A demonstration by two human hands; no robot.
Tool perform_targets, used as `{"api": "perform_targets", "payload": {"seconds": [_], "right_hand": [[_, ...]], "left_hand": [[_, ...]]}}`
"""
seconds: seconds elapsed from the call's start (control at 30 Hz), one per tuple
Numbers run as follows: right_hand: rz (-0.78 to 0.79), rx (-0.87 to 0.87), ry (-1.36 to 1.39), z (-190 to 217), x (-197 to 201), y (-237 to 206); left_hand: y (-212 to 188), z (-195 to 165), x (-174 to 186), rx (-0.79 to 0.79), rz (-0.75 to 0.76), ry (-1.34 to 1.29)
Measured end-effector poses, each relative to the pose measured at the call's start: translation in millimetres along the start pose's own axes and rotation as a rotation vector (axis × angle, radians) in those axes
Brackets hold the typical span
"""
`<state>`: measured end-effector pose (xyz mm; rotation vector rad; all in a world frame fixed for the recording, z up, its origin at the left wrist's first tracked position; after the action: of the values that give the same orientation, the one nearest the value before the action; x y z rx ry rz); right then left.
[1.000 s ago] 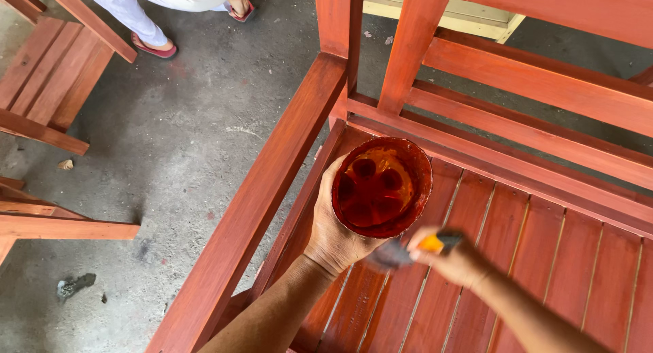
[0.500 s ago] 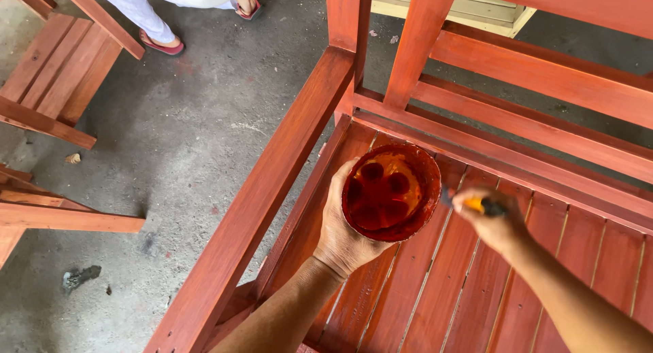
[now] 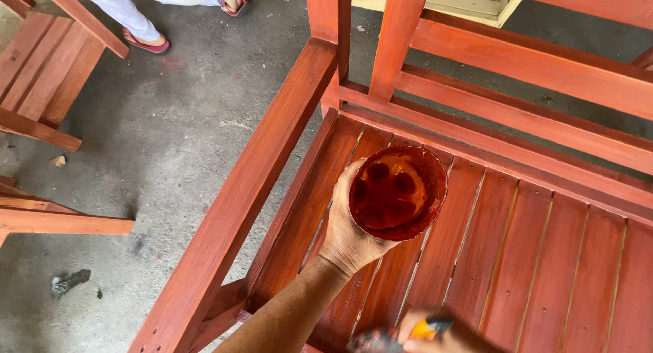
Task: The person holds a cup of red wood stain in one hand and a brush in the other, brushing stain onto the slats, rails and armrests of wooden benches, moving around each bench to coat different surfaces.
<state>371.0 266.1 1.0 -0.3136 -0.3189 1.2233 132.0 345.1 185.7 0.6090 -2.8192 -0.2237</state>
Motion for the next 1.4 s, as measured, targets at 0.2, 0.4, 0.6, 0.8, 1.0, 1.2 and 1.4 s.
{"api": "perform_targets", "payload": {"seconds": [0.2,0.4,0.6,0.8,1.0,1.2,1.4], "right_hand": [[-0.520,0.000,-0.321,24,179,6],[-0.980,0.295,-0.642,61,283,13],[-0.945,0.236,-0.228,38,246,5],[-0.555,0.049,-0.240,31,117,-39],[-0.081,-0.139,0.026,17,0,-51],[-0.256,-0.113,-0.074,12,77,-46],[-0.722,0.069,-0.460,41,248,-37]], "left_hand": [[3,4,6,0.002,0.043,-0.035],[6,2,7,0.005,0.029,-0.020],[4,-6,4,-0.023,0.024,0.042],[-5,-16,2,-0.111,0.007,0.026],[-13,-11,-11,-0.044,0.069,0.067],[-7,-12,-18,-0.007,0.088,0.039],[3,-4,-27,0.035,0.103,-0.005]]}}
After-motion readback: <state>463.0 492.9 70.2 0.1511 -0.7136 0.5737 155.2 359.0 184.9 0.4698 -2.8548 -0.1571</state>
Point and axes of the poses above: each hand's wrist, its own y-axis towards the middle knuckle, its own x-axis out of the back of the hand, z = x × y, the point moved 8 cm from there along y, towards the middle knuckle, and after that the axes turned 10 degrees about x, right-handed, at the moved point
